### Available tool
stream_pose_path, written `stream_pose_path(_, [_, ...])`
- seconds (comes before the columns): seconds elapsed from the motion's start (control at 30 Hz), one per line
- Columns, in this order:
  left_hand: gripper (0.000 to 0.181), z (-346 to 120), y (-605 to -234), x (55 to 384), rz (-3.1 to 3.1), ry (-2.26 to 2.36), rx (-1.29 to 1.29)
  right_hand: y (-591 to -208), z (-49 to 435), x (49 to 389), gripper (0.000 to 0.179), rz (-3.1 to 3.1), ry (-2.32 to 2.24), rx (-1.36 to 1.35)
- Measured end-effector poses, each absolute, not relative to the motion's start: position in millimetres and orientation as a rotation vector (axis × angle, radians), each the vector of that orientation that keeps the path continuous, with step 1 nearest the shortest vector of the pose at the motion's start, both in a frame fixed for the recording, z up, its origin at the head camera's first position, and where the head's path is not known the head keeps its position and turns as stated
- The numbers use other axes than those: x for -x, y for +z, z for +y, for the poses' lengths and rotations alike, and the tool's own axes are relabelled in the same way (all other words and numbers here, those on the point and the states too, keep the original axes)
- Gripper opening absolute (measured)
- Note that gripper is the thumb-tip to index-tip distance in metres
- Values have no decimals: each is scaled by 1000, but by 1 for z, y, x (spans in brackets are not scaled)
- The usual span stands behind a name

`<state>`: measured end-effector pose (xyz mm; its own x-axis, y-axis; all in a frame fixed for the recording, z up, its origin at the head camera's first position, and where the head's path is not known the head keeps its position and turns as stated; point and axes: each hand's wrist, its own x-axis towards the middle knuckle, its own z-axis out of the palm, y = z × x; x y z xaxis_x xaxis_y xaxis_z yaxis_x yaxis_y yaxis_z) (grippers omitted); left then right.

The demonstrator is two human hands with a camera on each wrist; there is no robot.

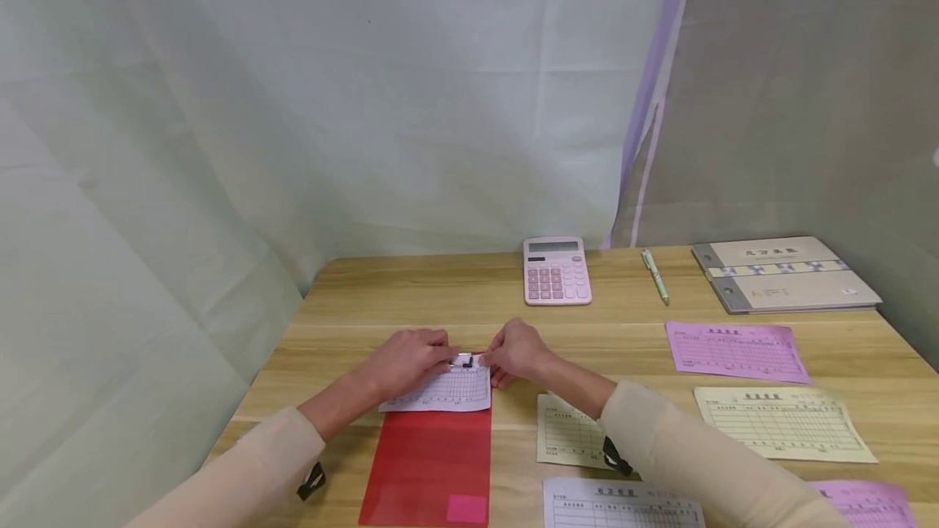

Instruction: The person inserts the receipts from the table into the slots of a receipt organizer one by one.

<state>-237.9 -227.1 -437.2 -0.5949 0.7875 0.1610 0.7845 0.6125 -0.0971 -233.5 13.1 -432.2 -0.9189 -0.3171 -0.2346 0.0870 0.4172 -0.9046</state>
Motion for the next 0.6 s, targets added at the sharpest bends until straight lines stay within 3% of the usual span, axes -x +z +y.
stream_pose_path(0.6, [39,-241,-438,248,-2793,-376,1302,-430,13,232,13,2323,-1458,209])
